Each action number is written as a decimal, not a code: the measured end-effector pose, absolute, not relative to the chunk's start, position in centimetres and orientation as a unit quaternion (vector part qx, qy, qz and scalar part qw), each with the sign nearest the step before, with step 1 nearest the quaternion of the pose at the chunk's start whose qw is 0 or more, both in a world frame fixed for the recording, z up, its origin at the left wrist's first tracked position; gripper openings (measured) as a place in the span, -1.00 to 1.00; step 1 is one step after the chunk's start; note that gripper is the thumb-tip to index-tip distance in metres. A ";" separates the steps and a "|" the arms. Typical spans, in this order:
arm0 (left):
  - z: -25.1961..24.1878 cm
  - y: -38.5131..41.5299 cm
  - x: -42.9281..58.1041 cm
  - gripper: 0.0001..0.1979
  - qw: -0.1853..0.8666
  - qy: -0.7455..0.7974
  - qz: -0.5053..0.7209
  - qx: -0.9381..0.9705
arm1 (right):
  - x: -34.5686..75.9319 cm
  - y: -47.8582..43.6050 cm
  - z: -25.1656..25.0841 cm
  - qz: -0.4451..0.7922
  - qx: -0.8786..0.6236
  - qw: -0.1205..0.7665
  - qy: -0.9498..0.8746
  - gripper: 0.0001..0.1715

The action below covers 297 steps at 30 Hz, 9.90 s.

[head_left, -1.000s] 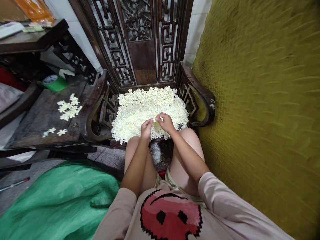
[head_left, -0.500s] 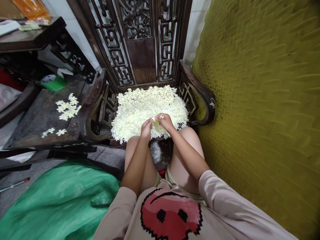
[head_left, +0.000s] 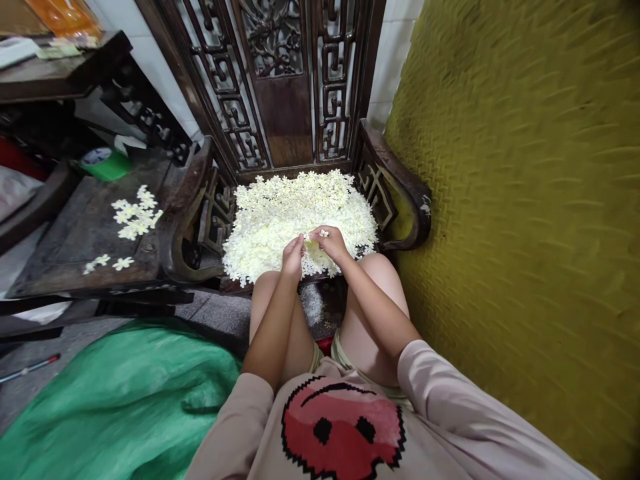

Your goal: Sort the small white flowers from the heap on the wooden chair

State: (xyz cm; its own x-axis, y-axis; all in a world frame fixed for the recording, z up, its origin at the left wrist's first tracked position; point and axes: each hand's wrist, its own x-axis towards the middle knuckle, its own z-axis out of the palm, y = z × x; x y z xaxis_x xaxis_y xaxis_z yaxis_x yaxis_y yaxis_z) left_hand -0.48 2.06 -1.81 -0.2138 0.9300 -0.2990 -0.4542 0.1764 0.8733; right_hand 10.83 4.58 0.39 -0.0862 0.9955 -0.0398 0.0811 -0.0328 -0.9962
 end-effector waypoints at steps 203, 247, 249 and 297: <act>-9.0 -11.7 -1.4 -0.86 0.373 0.607 0.462 0.527 | 12.5 -8.9 -9.1 0.782 -0.422 0.355 -0.289 -0.66; -9.7 -10.8 -1.8 -0.66 0.680 0.495 0.492 0.226 | 11.6 -9.6 -9.0 0.736 -0.456 0.340 -0.366 -0.57; -9.4 -10.6 -2.0 -0.68 0.690 0.485 0.503 0.190 | 11.6 -9.5 -9.2 0.738 -0.462 0.344 -0.352 -0.60; -8.9 -12.6 -2.3 -0.85 0.592 0.568 0.469 0.328 | 12.0 -11.0 -8.2 0.769 -0.473 0.328 -0.279 -0.53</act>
